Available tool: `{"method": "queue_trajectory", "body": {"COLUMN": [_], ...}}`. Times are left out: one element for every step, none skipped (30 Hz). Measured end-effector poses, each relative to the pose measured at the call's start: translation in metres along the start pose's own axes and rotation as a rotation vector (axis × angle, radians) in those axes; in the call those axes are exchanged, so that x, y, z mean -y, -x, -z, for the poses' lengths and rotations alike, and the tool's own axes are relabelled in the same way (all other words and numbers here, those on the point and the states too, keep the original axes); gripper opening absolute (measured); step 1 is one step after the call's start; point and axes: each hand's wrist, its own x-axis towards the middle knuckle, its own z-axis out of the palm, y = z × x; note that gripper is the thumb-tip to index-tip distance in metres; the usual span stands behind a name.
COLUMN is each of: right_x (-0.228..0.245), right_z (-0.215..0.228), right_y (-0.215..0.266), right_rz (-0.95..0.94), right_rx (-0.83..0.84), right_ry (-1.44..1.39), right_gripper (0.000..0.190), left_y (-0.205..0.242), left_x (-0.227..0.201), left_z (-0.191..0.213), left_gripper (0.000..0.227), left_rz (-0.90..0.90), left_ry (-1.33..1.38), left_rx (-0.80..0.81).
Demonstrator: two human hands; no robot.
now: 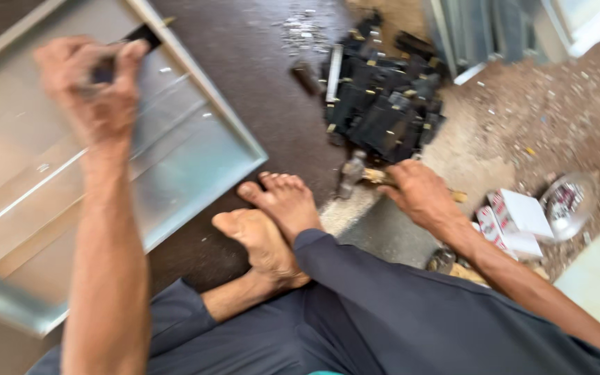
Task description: The person sits on the floor and uses tin snips to cut a large sheet of metal into smaller pieces. They then unpack small boxes containing black metal brackets, pick up a hammer, and attach the brackets to a rectangular metal frame by hammering them into place.
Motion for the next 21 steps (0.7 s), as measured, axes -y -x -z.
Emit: {"method": "queue_trajectory", "body": {"right_x": [-0.01,-0.018,-0.023,-0.025,-0.024,-0.015,-0.006,0.006,0.019,0.033,0.044,0.059,0.075,0.088,0.098,0.101,0.103,0.111,0.117,0.121,0.123], "right_z": [-0.01,-0.02,-0.029,-0.033,-0.032,-0.026,-0.016,0.0,0.01,0.016,0.032,0.04,0.045,0.048,0.047,0.047,0.047,0.042,0.034,0.029,0.023], "right_y": [0.009,0.012,0.013,0.019,0.021,0.031,0.027,0.03,0.025,0.01,0.01,0.005,-0.003,-0.014,-0.029,-0.055,-0.072,-0.078,-0.101,-0.123,-0.134], "right_rz": [0.068,0.074,0.086,0.098,0.03,-0.038,-0.072,-0.19,-0.288,-0.409,-0.575,-0.344,-0.103,0.138,0.082,0.028,-0.035,-0.009,0.046,0.101,0.102], "right_rx": [-0.07,-0.094,-0.107,-0.12,-0.061,-0.003,0.047,0.138,0.24,0.323,0.412,0.18,-0.042,-0.261,-0.15,-0.037,0.071,0.031,-0.03,-0.091,-0.094], "right_ry": [0.002,0.051,0.096,0.142,0.13,0.118,0.111,0.016,-0.079,-0.133,-0.169,-0.243,-0.326,-0.414,-0.438,-0.461,-0.475,-0.487,-0.492,-0.496,-0.572], "right_gripper": [0.04,0.039,0.038,0.038,0.039,0.041,0.043,0.045,0.046,0.045,0.043,0.044,0.045,0.046,0.042,0.038,0.035,0.034,0.034,0.035,0.035], "left_y": [0.0,-0.002,0.001,0.003,0.002,0.001,-0.002,-0.005,-0.003,-0.007,-0.007,-0.009,-0.009,-0.009,-0.006,-0.005,-0.007,-0.007,-0.011,-0.013,-0.008], "left_x": [0.007,0.013,0.012,0.008,0.006,0.002,0.0,-0.003,-0.011,-0.013,-0.017,-0.018,-0.016,-0.014,-0.016,-0.016,-0.016,-0.017,-0.014,-0.012,-0.013], "left_z": [0.001,0.003,-0.001,-0.004,0.001,0.006,0.011,0.011,0.011,0.012,0.009,0.006,0.005,0.004,0.003,0.003,0.0,-0.002,-0.004,-0.005,-0.004], "left_gripper": [0.022,0.018,0.018,0.017,0.02,0.023,0.027,0.031,0.037,0.04,0.035,0.031,0.028,0.026,0.023,0.024,0.025,0.025,0.024,0.024,0.023], "left_rz": [0.029,0.058,0.069,0.081,0.068,0.056,0.073,0.089,0.035,0.077,0.135,0.193,0.206,0.218,0.232,0.243,0.252,0.261,0.254,0.247,0.254], "left_ry": [-0.073,-0.146,-0.172,-0.199,-0.203,-0.208,-0.136,-0.064,-0.114,-0.027,-0.047,-0.065,-0.069,-0.074,-0.061,-0.079,-0.087,-0.095,-0.084,-0.073,-0.058], "left_rx": [0.037,0.073,0.099,0.124,0.123,0.121,0.116,0.11,0.048,-0.015,-0.003,0.008,0.001,-0.006,0.013,-0.002,-0.017,-0.032,-0.03,-0.028,-0.009]}}
